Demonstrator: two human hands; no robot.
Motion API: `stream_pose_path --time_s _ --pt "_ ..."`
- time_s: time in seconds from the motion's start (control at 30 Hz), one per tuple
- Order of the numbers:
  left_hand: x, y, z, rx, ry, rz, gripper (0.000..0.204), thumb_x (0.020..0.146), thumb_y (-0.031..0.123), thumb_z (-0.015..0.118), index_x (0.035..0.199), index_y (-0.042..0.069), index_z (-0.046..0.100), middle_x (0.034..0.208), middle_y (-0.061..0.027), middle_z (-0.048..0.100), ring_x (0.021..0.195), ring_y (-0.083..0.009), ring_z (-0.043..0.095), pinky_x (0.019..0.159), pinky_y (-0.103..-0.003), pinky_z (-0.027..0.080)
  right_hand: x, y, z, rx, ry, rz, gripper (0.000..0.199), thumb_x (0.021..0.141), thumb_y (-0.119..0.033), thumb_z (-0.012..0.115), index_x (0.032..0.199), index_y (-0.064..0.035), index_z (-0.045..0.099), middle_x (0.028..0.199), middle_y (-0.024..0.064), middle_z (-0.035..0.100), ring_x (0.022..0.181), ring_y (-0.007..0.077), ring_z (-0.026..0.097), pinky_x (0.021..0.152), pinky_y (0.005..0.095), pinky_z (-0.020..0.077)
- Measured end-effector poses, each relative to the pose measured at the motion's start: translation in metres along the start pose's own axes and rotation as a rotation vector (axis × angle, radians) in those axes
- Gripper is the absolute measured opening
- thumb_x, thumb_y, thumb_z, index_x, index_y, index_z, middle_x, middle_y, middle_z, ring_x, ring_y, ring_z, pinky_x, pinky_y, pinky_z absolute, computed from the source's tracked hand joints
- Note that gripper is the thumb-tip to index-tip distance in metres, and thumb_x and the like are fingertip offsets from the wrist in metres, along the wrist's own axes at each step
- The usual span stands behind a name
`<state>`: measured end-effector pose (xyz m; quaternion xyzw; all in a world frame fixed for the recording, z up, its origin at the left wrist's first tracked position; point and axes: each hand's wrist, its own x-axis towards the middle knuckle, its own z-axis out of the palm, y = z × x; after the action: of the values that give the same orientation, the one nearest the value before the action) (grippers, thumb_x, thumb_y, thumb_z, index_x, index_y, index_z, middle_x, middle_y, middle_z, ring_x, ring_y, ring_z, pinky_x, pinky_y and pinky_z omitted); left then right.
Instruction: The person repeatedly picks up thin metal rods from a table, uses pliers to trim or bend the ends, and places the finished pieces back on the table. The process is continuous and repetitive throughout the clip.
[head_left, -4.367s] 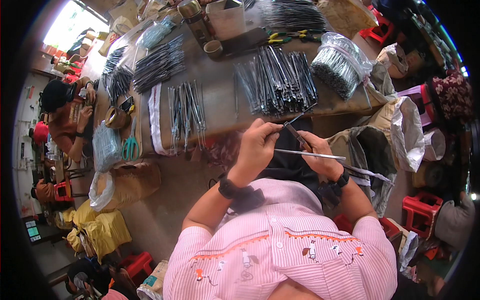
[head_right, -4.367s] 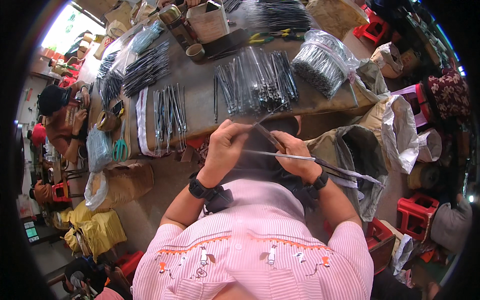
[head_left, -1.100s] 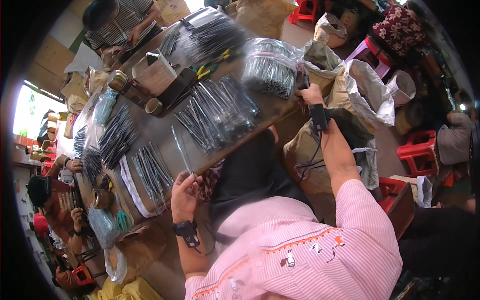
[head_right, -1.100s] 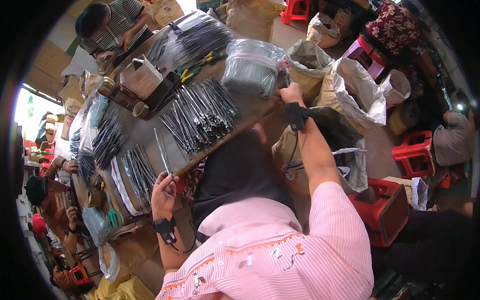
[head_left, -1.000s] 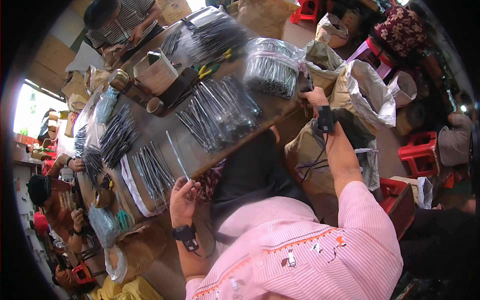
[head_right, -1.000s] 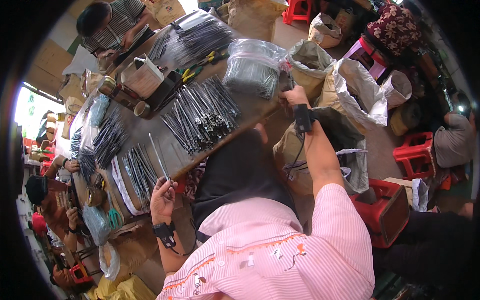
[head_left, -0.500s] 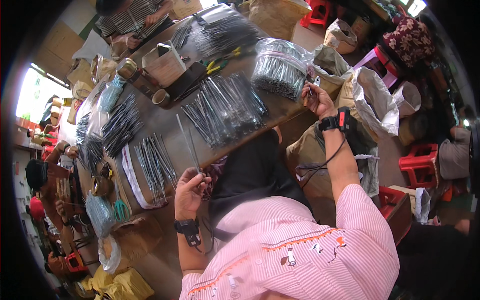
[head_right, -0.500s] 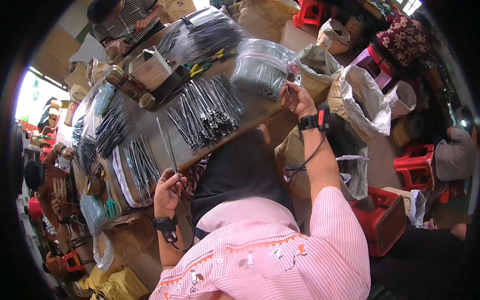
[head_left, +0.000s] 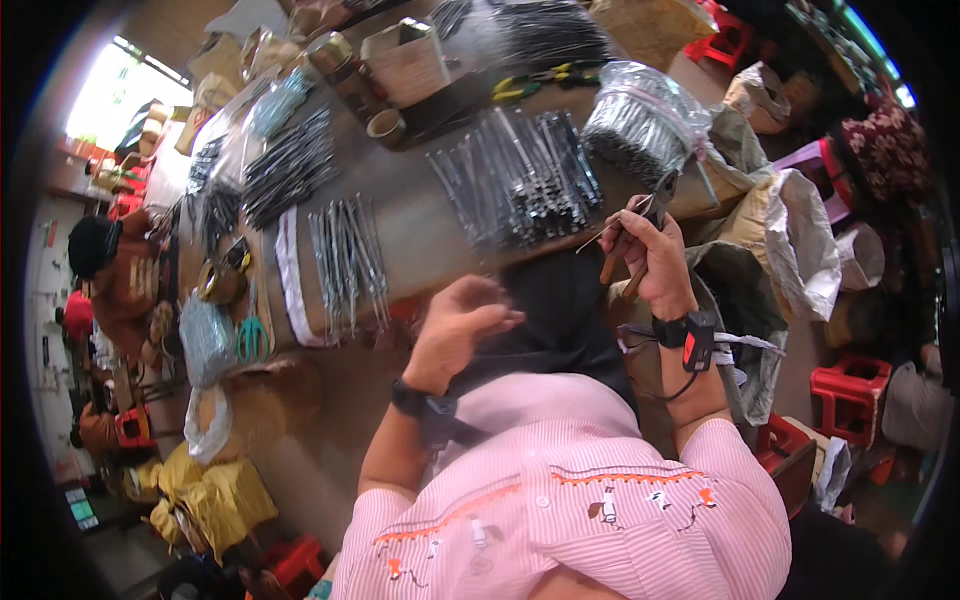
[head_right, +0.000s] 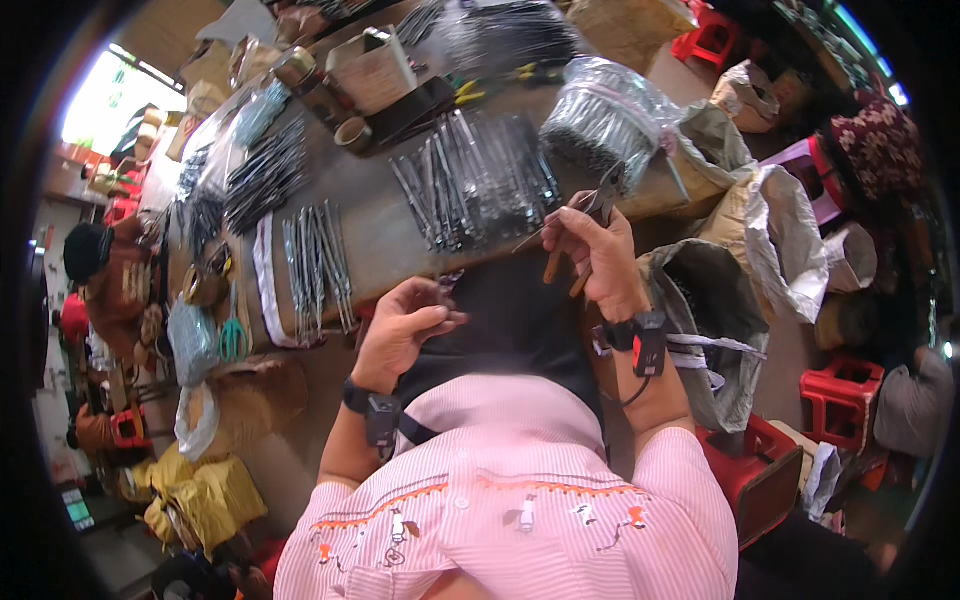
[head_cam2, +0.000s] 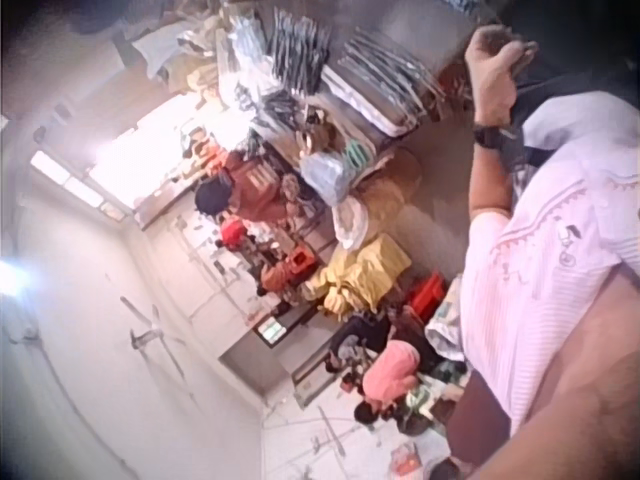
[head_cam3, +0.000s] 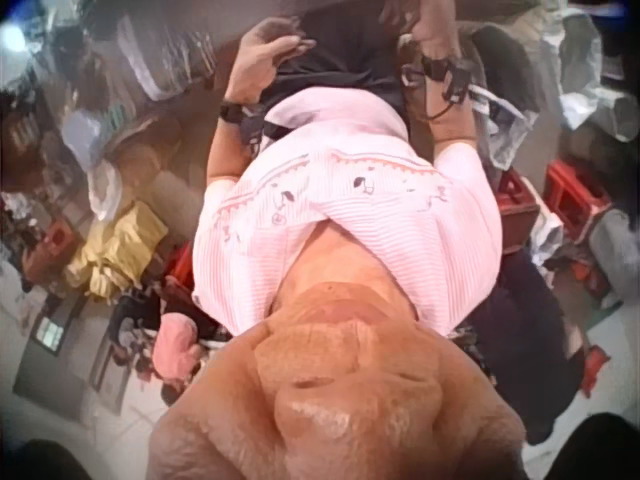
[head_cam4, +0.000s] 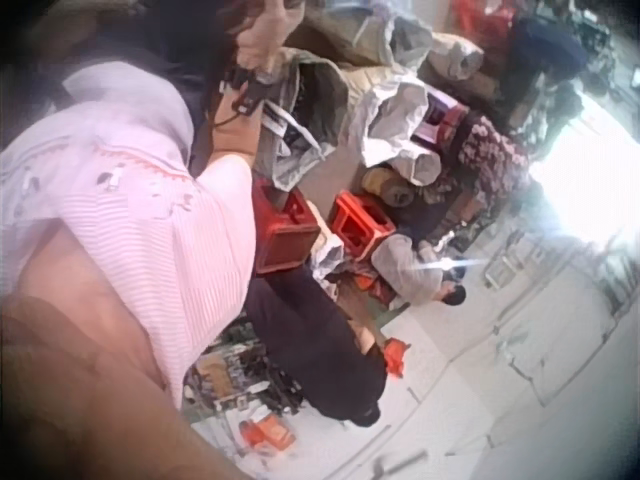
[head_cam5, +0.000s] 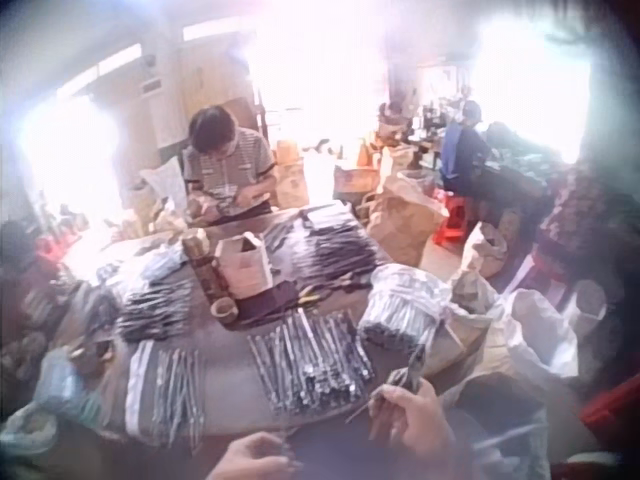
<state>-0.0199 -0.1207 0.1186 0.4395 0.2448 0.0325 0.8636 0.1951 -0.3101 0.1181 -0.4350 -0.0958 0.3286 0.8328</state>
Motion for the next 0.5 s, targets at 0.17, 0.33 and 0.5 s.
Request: stream_pose_path --time_s 0.17,0.33,0.5 --pt "0.002 0.002 0.022 0.012 -0.092 0.106 0.020 0.080 -0.006 0.067 0.097 -0.001 0.057 0.090 -0.0068 0.062 0.083 -0.0200 0.069 0.076 -0.032 0.059 -0.024 0.017 0.043 -0.160 -0.054 -0.043 0.012 0.088 -0.005 0.064 0.097 -0.0023 0.056 0.083 0.0114 0.068 0.073 0.0179 0.067 0.067 0.0300 0.0550" --pt "0.001 0.007 0.023 0.088 -0.088 0.205 0.018 0.082 -0.004 0.068 0.095 -0.002 0.057 0.089 -0.0082 0.063 0.080 -0.0188 0.068 0.074 -0.029 0.057 -0.033 0.026 0.053 -0.200 -0.075 -0.074 0.011 0.088 -0.002 0.064 0.097 -0.0012 0.057 0.084 0.0113 0.068 0.073 0.0176 0.068 0.067 0.0283 0.0551" --pt "0.002 0.006 0.020 0.087 -0.085 0.255 0.016 0.081 -0.003 0.069 0.093 -0.003 0.058 0.088 -0.0090 0.065 0.078 -0.0168 0.066 0.073 -0.028 0.056 -0.038 0.033 0.060 -0.223 -0.098 -0.122 0.008 0.088 -0.002 0.064 0.094 -0.0004 0.058 0.085 0.0118 0.068 0.073 0.0178 0.068 0.058 0.0288 0.0557"
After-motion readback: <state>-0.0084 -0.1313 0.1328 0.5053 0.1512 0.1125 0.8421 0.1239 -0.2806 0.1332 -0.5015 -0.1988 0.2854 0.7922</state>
